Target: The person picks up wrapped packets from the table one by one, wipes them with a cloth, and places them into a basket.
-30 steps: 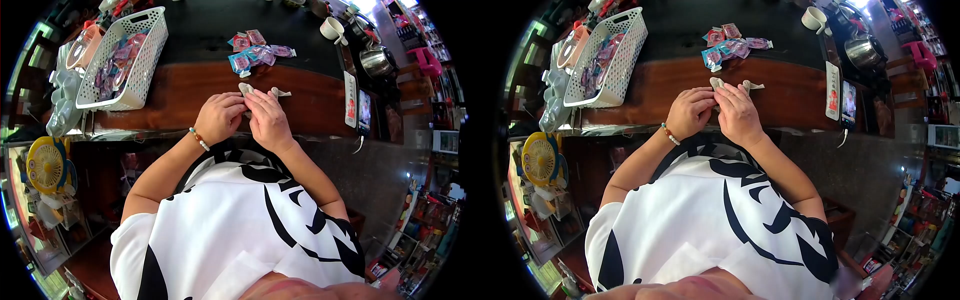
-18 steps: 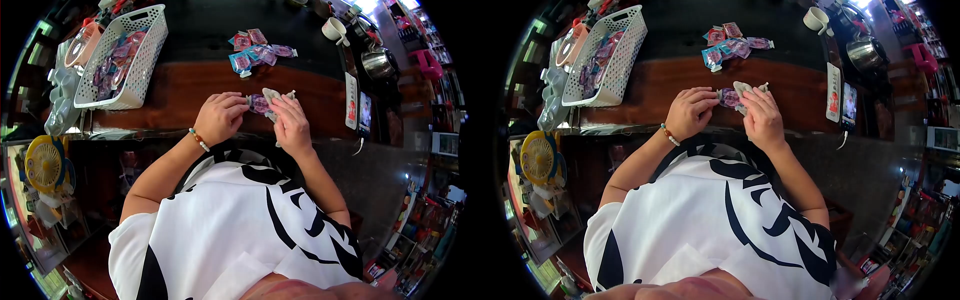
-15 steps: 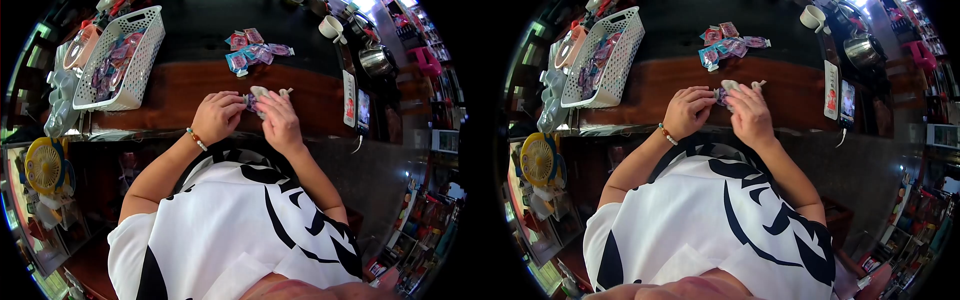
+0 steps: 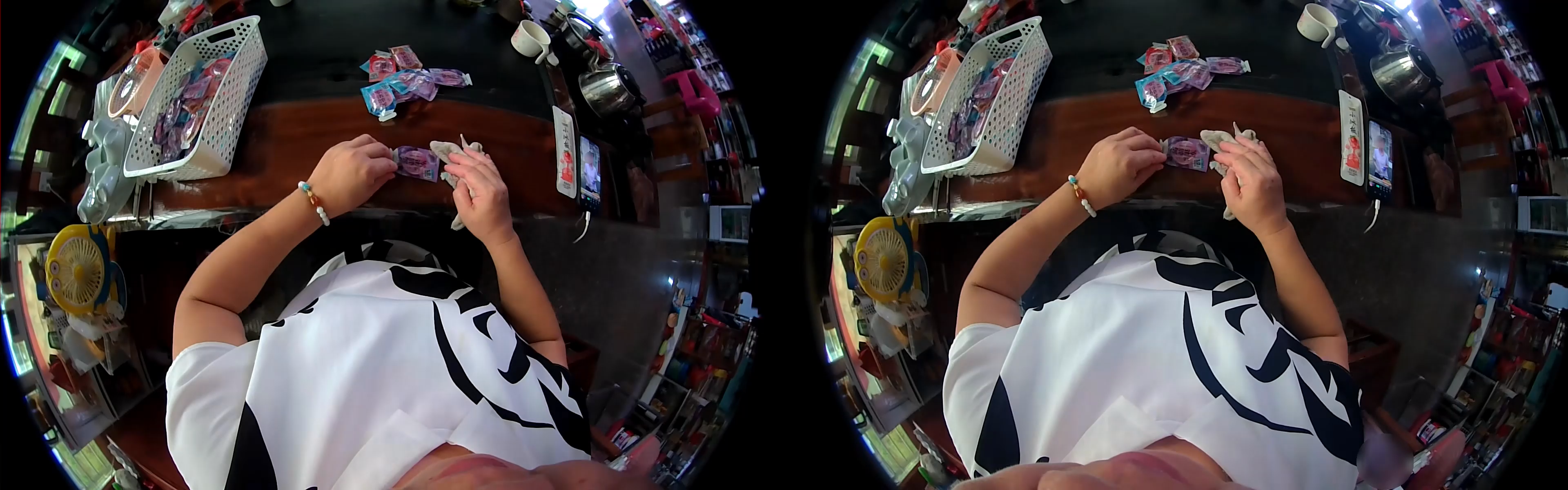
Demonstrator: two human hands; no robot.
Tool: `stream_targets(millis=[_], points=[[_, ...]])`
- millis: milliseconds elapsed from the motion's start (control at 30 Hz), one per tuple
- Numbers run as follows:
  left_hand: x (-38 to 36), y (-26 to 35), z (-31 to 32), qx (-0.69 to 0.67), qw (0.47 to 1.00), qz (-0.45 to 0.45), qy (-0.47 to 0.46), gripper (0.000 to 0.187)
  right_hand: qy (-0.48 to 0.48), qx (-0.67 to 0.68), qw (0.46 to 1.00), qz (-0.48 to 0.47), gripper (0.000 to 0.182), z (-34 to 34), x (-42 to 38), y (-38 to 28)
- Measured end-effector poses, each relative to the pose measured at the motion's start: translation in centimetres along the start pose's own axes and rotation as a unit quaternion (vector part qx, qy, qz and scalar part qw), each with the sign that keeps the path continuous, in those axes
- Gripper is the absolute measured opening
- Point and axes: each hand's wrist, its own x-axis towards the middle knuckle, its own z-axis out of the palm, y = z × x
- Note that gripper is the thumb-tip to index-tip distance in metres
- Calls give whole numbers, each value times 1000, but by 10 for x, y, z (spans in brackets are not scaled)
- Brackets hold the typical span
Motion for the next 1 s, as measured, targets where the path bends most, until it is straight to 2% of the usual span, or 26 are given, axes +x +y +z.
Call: stream_targets(millis=[67, 100, 167, 200, 233, 300, 400, 433, 500, 633, 700, 767, 833, 967, 1000], points=[[10, 6, -7, -29, 996, -79, -39, 22, 13, -8, 1000, 5, 21, 1, -4, 3], [15, 9, -6, -29, 996, -77, -40, 22, 23, -14, 1000, 10, 20, 2, -4, 2], [27, 12, -2, -22, 970, -239, -32, 20, 29, -25, 999, 15, 20, 5, -6, 0], [32, 12, -1, -10, 964, -259, -53, 22, 31, -26, 999, 15, 19, 5, -6, 1], [38, 10, -2, -9, 965, -258, -53, 22, 34, -28, 999, 15, 19, 6, -6, 1], [49, 10, -4, 20, 944, -271, -187, 25, 37, -27, 999, 15, 19, 5, -5, 1], [54, 13, -6, 29, 937, -277, -212, 23, 40, -26, 999, 17, 19, 4, -7, -1], [51, 15, -3, 30, 937, -278, -211, 23, 44, -25, 999, 20, 19, 5, -6, -1], [43, 19, 2, 29, 959, -274, -68, 18, 53, -21, 998, 16, 19, 6, -6, 1], [50, 19, -3, 9, 948, -294, -119, 18, 66, -23, 997, 10, 18, 7, -7, 1], [56, 19, -4, -13, 925, -319, -206, 21, 65, -22, 998, 9, 18, 7, -8, 1], [50, 19, 4, 2, 929, -310, -204, 26, 65, -25, 998, 9, 18, 7, -7, 1], [39, 24, 11, 23, 969, -246, -13, 27, 68, -15, 998, 4, 18, 6, -8, 1], [43, 25, 11, 23, 970, -241, -19, 28, 69, -13, 998, 4, 18, 6, -8, 0], [51, 27, 6, -3, 955, -285, -84, 27, 69, -17, 997, 6, 18, 6, -8, 1]])
